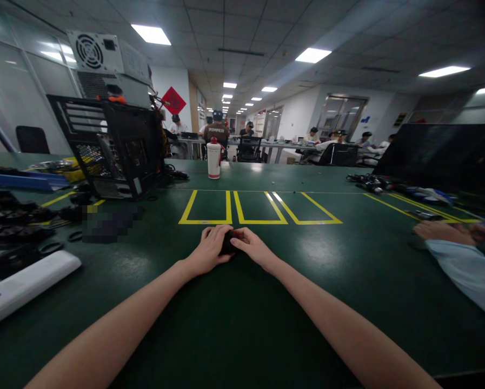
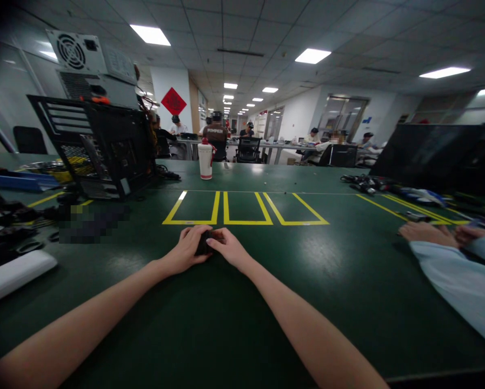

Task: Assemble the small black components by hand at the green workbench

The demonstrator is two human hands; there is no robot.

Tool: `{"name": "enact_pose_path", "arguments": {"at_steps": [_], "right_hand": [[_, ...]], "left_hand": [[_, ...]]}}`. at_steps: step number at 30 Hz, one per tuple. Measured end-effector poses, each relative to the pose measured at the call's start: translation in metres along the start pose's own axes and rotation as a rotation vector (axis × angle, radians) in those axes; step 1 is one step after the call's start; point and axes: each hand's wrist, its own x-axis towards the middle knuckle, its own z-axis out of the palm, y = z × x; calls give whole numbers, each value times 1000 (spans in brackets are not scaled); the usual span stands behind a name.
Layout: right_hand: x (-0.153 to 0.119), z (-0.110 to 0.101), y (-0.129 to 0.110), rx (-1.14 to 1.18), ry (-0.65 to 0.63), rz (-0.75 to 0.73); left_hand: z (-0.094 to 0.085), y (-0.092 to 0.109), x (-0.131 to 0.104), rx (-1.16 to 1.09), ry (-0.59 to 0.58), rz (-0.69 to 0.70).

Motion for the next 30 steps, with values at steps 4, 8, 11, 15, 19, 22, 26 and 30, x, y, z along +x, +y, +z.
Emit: {"name": "enact_pose_path", "arguments": {"at_steps": [4, 8, 11, 15, 19, 22, 26, 30], "right_hand": [[-1, -3, -2, 70, -76, 10], [-3, -3, -3, 60, -85, -37], [-3, -1, -2, 33, -38, -41], [-2, 0, -3, -1, -2, -2], [-3, -2, -8, 8, -22, 79], [-5, -3, -10, 49, -79, 49], [-5, -2, -5, 44, -82, -28], [-2, 0, 0, 23, -13, -47]], "left_hand": [[-1, 0, 0, 3, -14, 10], [-2, 1, 0, -1, -22, 5], [-3, 2, 0, -6, -22, 5], [-3, 1, 0, -9, -28, -2], [-5, 1, -1, -14, -35, -2], [-5, 2, -1, -21, -36, 1], [-3, 1, 0, -13, -36, 2], [-1, 0, 0, 0, -13, 4]]}}
